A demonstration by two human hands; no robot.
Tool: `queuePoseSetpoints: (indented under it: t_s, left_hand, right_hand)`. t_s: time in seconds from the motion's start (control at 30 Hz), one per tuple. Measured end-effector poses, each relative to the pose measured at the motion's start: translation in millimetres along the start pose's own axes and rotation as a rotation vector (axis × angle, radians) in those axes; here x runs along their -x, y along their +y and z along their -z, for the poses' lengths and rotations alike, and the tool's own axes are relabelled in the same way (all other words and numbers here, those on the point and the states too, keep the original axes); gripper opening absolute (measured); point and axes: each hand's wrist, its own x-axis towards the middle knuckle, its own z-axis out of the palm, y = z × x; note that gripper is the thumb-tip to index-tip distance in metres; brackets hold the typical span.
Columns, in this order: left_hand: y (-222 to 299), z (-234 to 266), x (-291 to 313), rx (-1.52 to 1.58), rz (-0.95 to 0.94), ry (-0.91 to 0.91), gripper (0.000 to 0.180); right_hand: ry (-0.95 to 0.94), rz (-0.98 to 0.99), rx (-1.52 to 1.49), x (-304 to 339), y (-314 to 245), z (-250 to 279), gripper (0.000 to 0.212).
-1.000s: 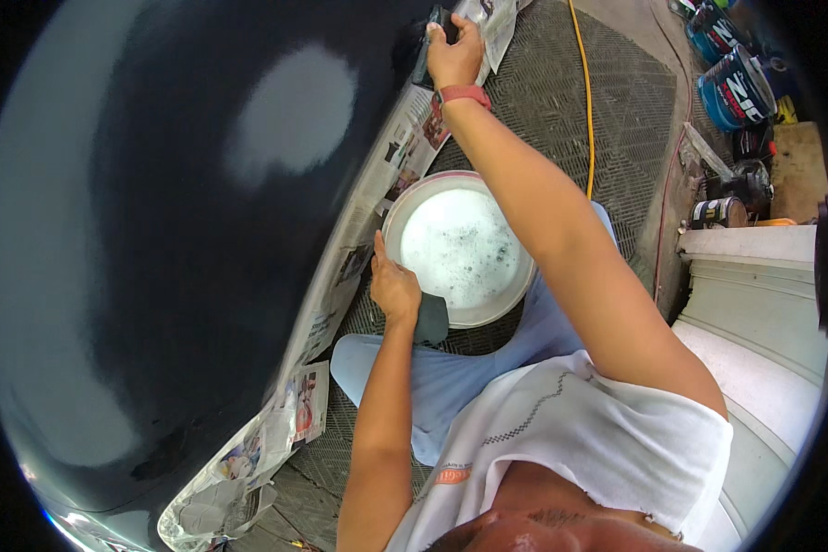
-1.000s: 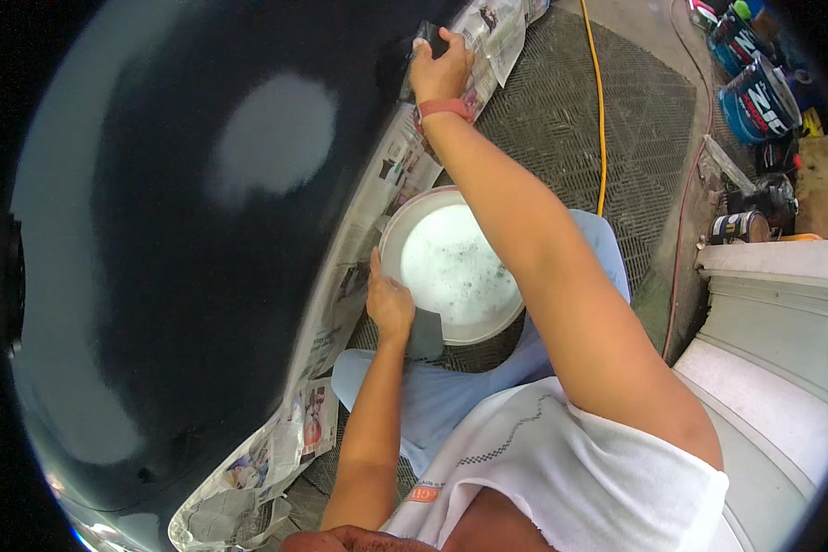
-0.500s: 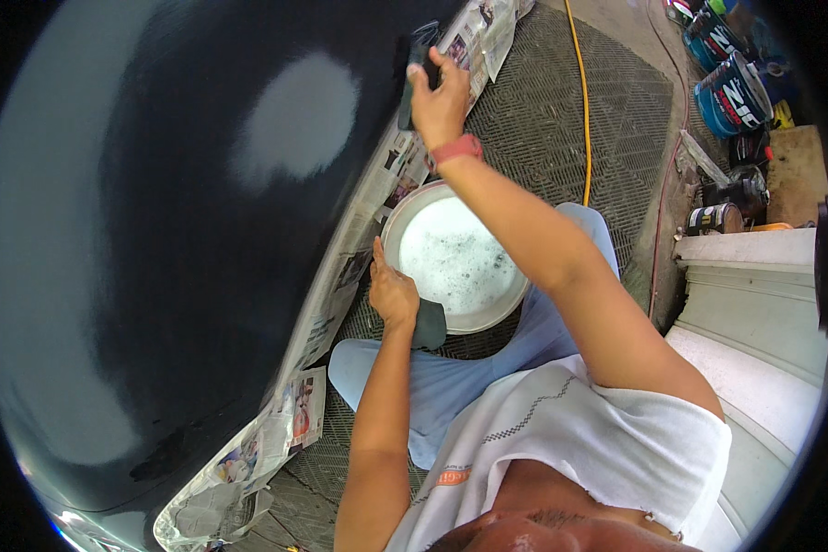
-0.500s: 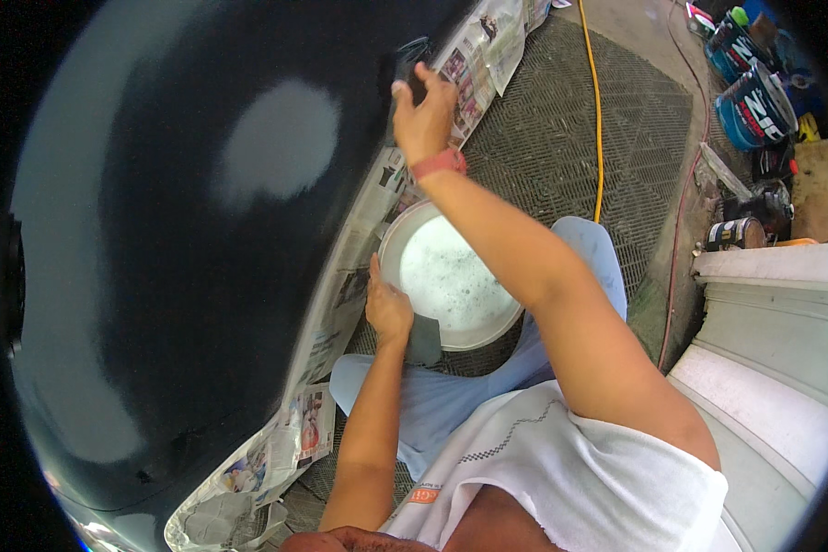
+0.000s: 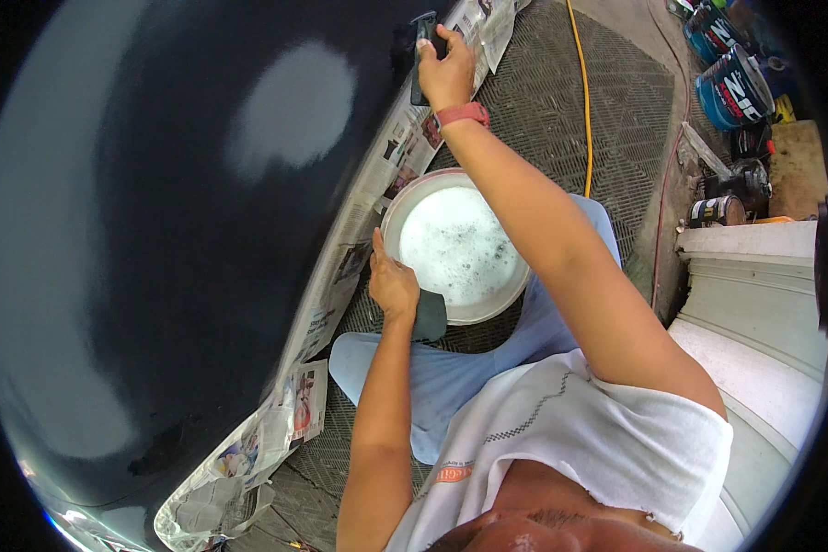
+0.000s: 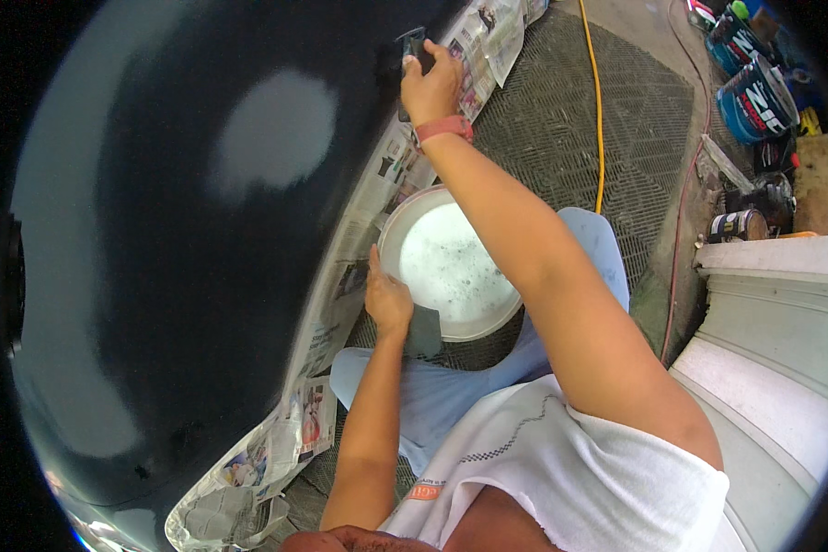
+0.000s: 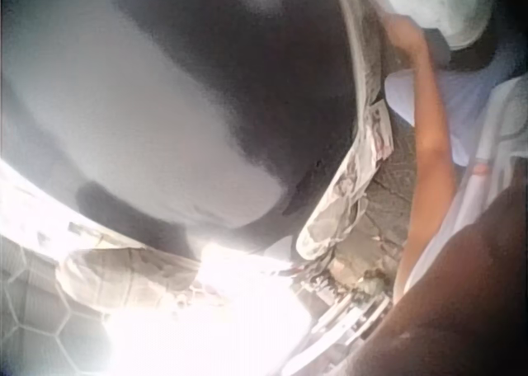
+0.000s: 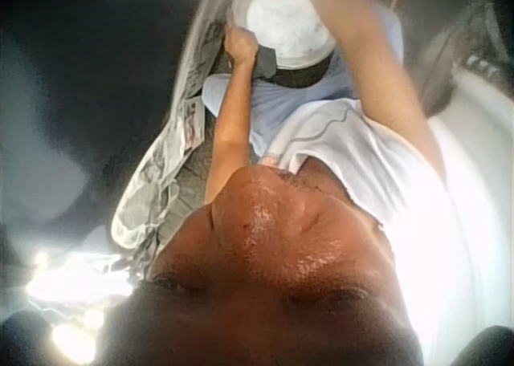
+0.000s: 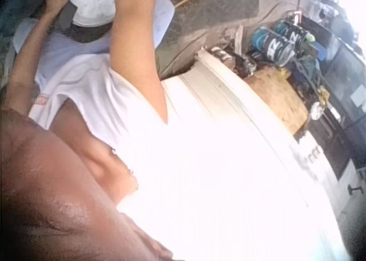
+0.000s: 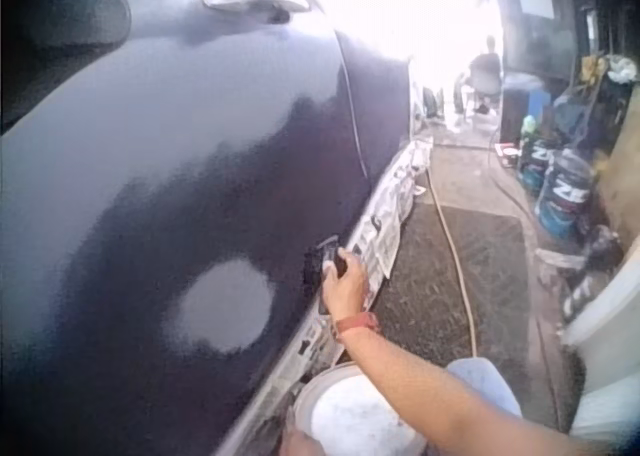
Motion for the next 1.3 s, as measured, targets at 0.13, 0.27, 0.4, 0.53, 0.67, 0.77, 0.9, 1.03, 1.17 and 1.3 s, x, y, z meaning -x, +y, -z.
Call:
queuePoseSetpoints:
  t_s: [0.13, 0.27, 0.4, 0.53, 0.67, 0.77, 0.9, 1.03, 1.17, 1.3]
  left_hand:
    - [-3.7, -0.9, -1.6, -0.016, 0.029, -0.006, 0.076]
    - [-8.3, -6.6, -0.4, 0.019, -0.031, 0.045, 0.075]
    - [-3.9, -2.8, -1.4, -0.001, 0.003, 0.022, 0.075]
    - [-6.4, -3.4, -0.3, 0.000, -0.020, 0.046, 0.075]
    - [-0.9, 1.8, -3.0, 0.001, 0.027, -0.019, 0.075]
    - [4.7, -4.1, -5.9, -0.007, -0.022, 0.013, 0.076]
    - [-9.2, -0.7, 1.2, -0.007, 0.012, 0.030, 0.076]
    - [-1.7, -4.7, -2.8, -0.025, -0.022, 0.010, 0.077]
    - [-11.9, -7.4, -0.9, -0.016, -0.028, 0.070, 0.077]
    - [-1.3, -1.8, -1.7, -0.007, -0.015, 0.012, 0.076]
  right_hand:
    - [-0.016, 0.162, 0.013, 28.0, -8.0, 0.2, 0.044]
    - [0.005, 0.046, -0.085, 6.9, 11.5, -5.1, 0.045]
    - [0.029, -0.187, -0.210, -2.8, 12.5, -17.0, 0.046]
    - [-0.007, -0.062, -0.118, 23.4, 17.2, -13.3, 0.045]
    - [-0.015, -0.370, -0.318, -12.9, 24.5, -23.2, 0.046]
    - [0.082, -0.061, -0.147, -2.0, 35.5, -18.4, 0.048]
    - [-0.018, 0.046, -0.063, 26.0, -16.4, -5.6, 0.048]
    - [0.074, -0.082, -0.096, -29.1, 18.8, -10.9, 0.050]
    - [-0.029, 0.113, -0.028, 22.1, -18.3, -5.0, 0.049]
    - [0.053, -0.090, -0.029, -27.2, 4.1, -7.3, 0.049]
